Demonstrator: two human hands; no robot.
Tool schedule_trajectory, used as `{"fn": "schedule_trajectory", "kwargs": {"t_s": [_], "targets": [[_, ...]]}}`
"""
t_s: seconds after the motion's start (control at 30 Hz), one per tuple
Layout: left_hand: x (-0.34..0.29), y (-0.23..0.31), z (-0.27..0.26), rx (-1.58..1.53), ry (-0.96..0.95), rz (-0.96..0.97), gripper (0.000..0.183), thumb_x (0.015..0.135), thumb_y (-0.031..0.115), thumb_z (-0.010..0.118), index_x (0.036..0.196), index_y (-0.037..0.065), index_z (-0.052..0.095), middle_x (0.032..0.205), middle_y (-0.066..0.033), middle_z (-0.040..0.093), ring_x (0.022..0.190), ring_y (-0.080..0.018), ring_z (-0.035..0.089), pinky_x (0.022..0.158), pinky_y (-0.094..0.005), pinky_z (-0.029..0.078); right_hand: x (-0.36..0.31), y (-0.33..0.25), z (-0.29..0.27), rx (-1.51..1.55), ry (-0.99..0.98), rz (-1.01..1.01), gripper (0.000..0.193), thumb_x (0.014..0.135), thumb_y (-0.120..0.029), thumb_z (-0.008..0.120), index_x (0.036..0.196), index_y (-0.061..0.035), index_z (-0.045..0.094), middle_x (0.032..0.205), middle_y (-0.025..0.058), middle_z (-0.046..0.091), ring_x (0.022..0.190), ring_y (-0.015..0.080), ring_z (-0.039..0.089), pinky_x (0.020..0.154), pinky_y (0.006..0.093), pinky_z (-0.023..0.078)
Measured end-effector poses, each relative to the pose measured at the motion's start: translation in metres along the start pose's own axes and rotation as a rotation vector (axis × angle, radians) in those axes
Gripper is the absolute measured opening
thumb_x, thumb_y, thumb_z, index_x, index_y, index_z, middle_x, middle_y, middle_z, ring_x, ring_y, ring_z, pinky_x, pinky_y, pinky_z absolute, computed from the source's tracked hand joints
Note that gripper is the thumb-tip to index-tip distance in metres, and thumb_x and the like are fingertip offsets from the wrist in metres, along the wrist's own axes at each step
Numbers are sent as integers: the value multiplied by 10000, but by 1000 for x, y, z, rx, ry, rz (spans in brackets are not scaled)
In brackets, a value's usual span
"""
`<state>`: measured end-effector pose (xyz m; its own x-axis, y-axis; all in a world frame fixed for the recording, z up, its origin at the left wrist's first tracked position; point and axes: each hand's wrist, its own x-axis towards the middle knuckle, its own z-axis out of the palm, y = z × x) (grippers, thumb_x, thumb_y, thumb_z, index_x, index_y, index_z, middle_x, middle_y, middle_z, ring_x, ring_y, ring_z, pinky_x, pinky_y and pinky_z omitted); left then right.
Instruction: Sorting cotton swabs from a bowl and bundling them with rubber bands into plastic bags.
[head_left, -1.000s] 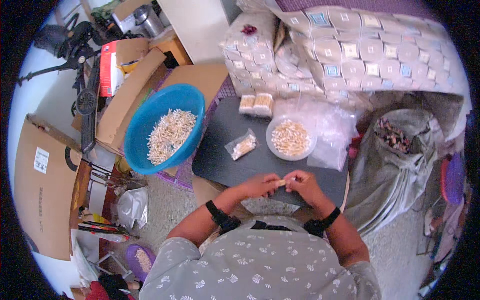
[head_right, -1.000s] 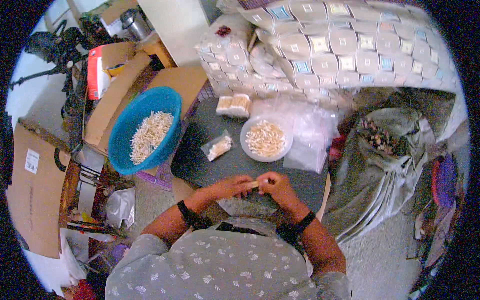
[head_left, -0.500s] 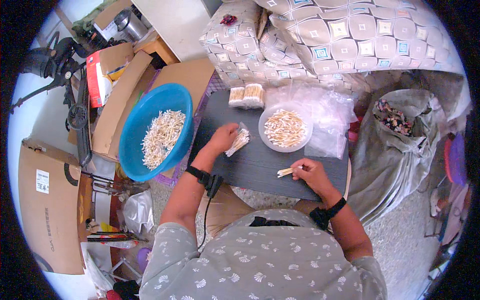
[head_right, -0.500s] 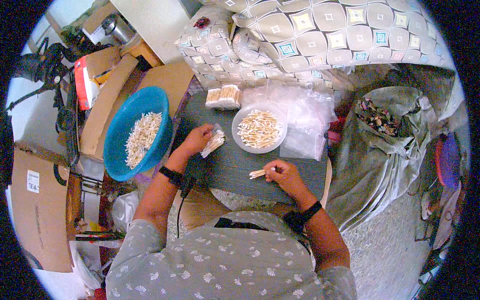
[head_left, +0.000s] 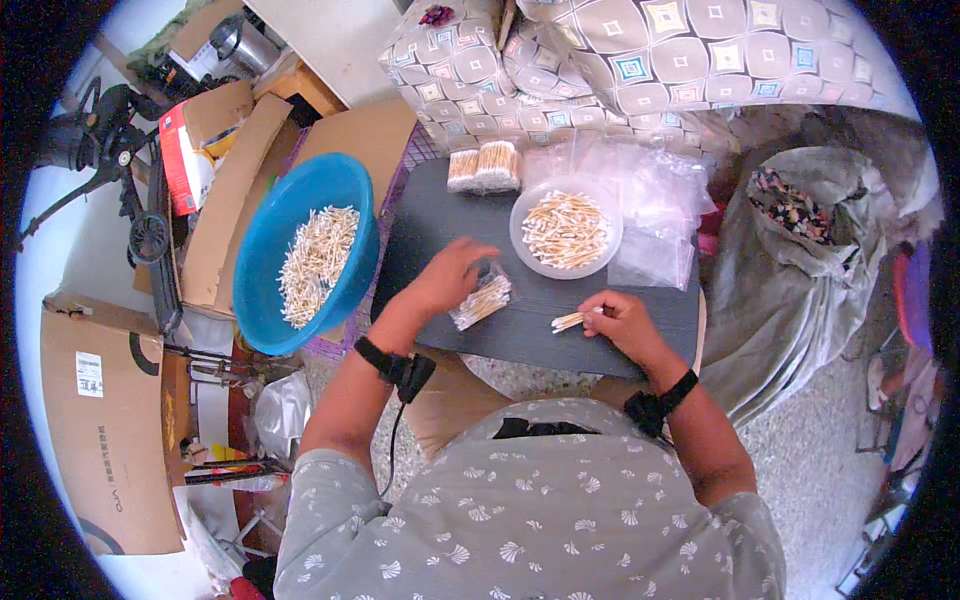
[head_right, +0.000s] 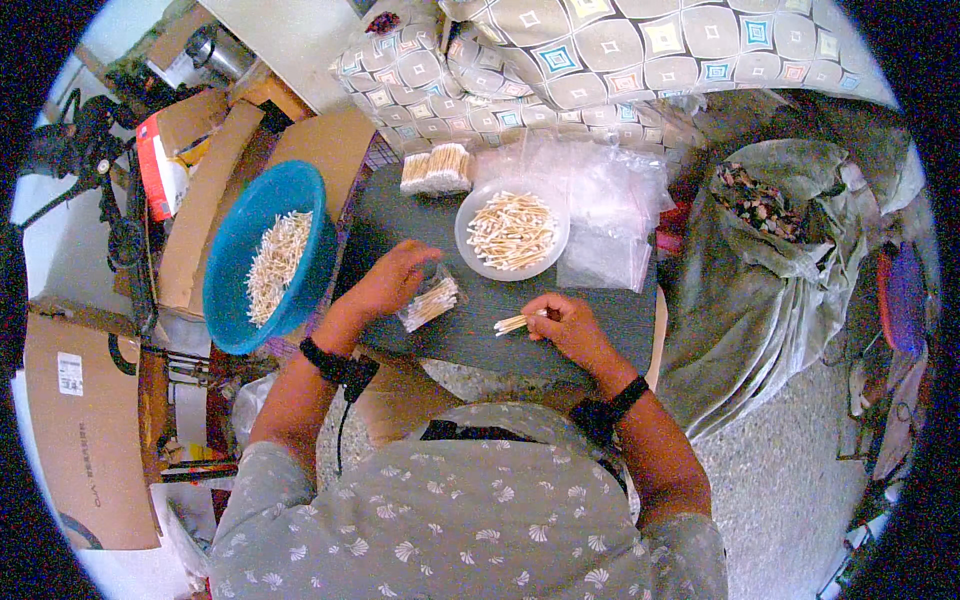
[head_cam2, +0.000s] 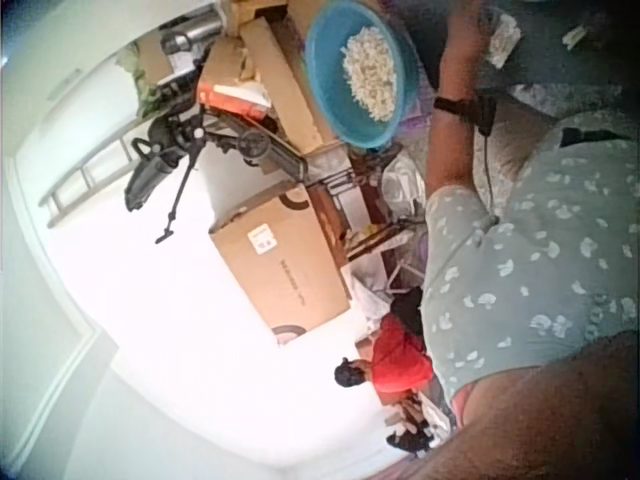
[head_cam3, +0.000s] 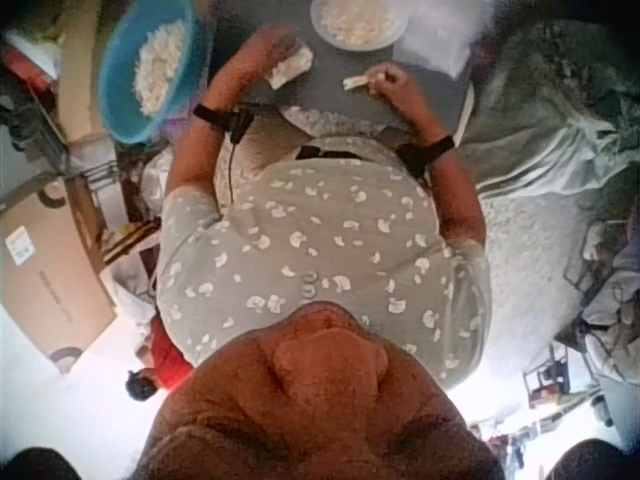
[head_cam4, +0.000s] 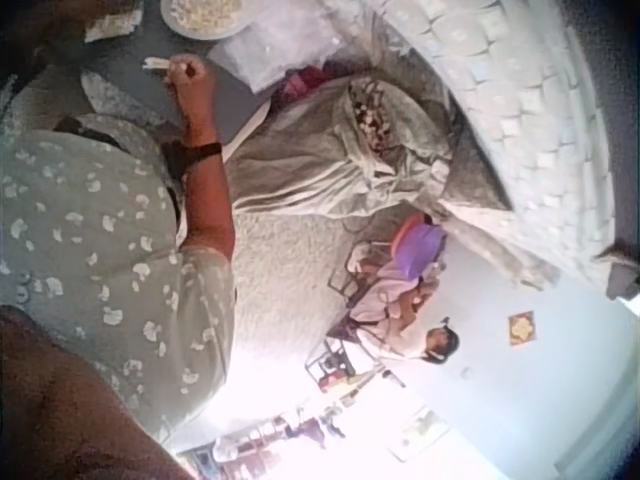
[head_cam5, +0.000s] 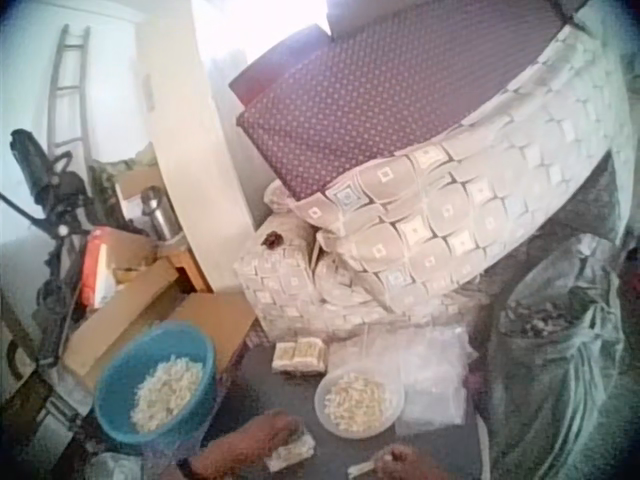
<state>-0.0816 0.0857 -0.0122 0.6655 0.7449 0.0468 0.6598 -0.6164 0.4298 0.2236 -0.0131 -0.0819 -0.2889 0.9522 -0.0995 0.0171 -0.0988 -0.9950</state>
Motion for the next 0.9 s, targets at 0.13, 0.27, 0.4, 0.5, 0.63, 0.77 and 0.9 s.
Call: {"fn": "schedule_trajectory", "kwargs": {"t_s": [0.13,0.27,0.4,0.5,0.63,0.77,0.9], "targets": [[24,-2,-2,70,-191,83,372,751,-24,489,1104,68,565,1059,-189,542,1029,-382,509,915,-438,431,-2,-3,2,37,7,19,125,875,-127,612,946,-25,628,763,32,637,652,95,595,598,243,487],[37,-3,-1,69,-341,26,242,774,19,492,1001,59,566,1027,-183,542,980,-387,526,868,-444,446,-3,-1,3,32,14,26,122,871,-97,615,961,-15,624,790,34,634,679,93,604,625,231,493],[42,-2,-2,126,-439,21,105,802,85,505,896,55,542,957,-168,536,918,-388,540,800,-453,455,-3,4,2,18,26,12,111,865,-97,618,947,-23,628,775,36,642,669,98,610,609,237,496],[39,-5,-2,94,-443,41,89,813,108,514,875,49,534,929,-168,537,904,-387,542,779,-454,454,-2,5,1,44,5,16,125,870,-71,613,973,1,618,802,27,623,689,84,594,641,226,498],[35,-12,0,149,-440,156,106,828,132,509,869,38,537,895,-177,542,878,-392,546,763,-453,455,-1,3,3,52,3,15,126,868,-69,617,973,0,618,800,25,623,698,84,596,641,226,500],[32,-5,-1,196,-434,107,91,790,86,502,816,60,585,907,-175,573,879,-375,560,743,-435,444,-2,-2,13,41,9,10,124,864,-64,615,971,-2,617,840,38,625,721,87,602,651,224,501],[22,14,-14,208,-421,102,100,808,109,507,813,50,587,916,-180,567,872,-370,563,750,-445,446,1,-31,32,-61,54,-75,118,854,-44,611,965,-6,620,885,42,621,732,94,609,653,221,501]]}}
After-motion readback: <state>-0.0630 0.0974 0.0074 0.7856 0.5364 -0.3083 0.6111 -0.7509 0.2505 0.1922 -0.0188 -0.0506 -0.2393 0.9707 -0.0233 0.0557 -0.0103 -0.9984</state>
